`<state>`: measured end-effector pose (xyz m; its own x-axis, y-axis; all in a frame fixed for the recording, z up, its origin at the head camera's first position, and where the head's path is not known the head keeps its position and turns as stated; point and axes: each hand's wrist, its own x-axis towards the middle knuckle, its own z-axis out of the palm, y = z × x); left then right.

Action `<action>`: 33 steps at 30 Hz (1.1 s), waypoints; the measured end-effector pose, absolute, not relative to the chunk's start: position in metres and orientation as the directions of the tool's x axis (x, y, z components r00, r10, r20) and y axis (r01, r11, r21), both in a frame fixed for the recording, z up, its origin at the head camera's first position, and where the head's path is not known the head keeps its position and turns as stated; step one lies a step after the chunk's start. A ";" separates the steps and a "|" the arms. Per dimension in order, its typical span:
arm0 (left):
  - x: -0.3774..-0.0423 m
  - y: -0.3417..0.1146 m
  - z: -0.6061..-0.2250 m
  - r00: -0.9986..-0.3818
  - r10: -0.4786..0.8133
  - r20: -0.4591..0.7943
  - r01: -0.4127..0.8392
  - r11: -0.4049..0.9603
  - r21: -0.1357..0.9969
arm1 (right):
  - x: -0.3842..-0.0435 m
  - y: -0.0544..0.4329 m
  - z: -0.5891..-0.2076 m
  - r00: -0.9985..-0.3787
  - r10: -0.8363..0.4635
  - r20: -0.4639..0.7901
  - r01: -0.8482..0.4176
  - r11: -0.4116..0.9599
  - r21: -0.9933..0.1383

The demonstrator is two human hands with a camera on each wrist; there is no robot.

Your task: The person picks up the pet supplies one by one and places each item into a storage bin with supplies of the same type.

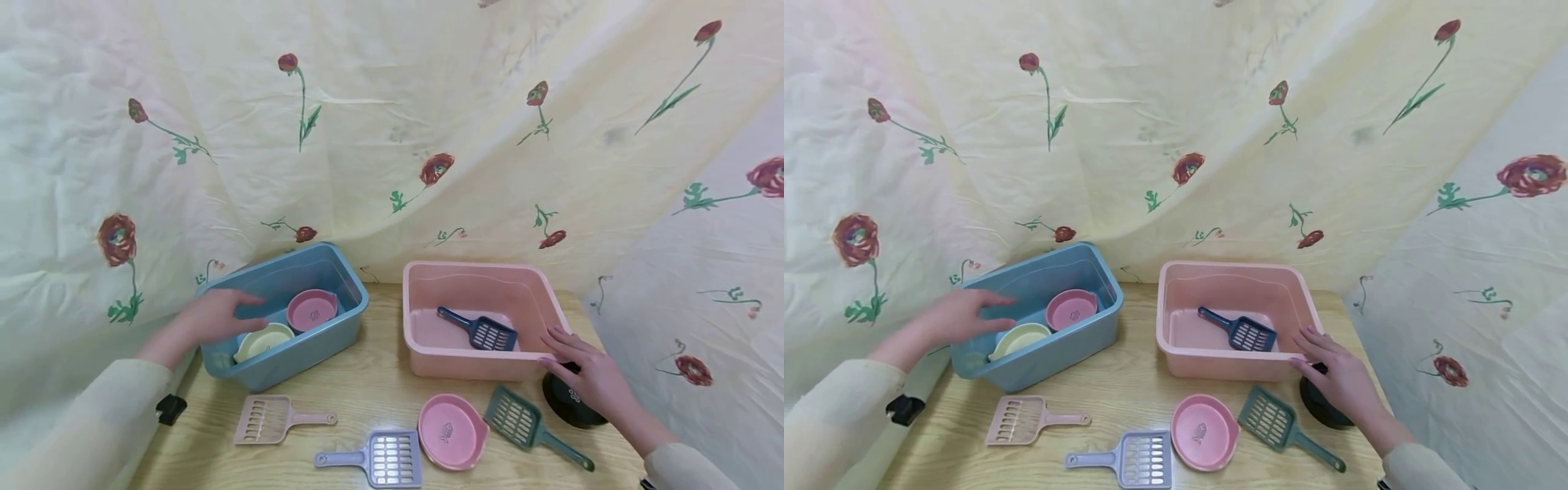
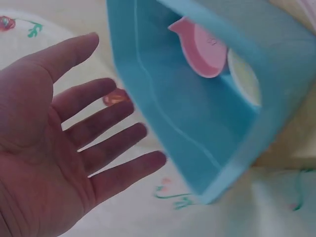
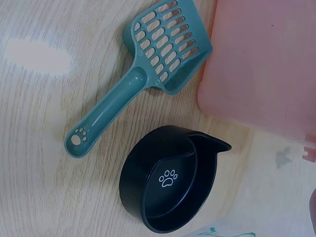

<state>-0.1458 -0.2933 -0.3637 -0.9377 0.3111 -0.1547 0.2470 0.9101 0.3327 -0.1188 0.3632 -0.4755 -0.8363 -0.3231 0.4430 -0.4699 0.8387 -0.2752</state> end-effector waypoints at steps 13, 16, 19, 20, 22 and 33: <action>-0.101 -0.300 -0.414 -0.981 0.181 0.074 0.195 0.929 0.316 | -0.120 0.363 -0.477 -0.835 -0.321 0.447 -0.473 0.834 -0.284; -0.092 -0.298 -0.422 -0.972 0.186 0.143 0.221 0.931 0.289 | -0.120 0.363 -0.477 -0.838 -0.319 0.443 -0.471 0.833 -0.291; -0.083 -0.297 -0.432 -0.962 0.177 0.210 0.229 0.939 0.258 | -0.120 0.363 -0.477 -0.841 -0.317 0.438 -0.467 0.834 -0.294; -0.079 -0.296 -0.436 -0.957 0.170 0.233 0.228 0.941 0.250 | -0.119 0.363 -0.477 -0.842 -0.316 0.437 -0.466 0.835 -0.295; -0.073 -0.295 -0.444 -0.945 0.153 0.289 0.226 0.944 0.239 | -0.119 0.363 -0.477 -0.845 -0.312 0.434 -0.460 0.838 -0.294; -0.063 -0.293 -0.498 -0.658 0.148 0.738 0.347 0.930 0.124 | -0.120 0.364 -0.479 -0.839 -0.316 0.443 -0.466 0.837 -0.286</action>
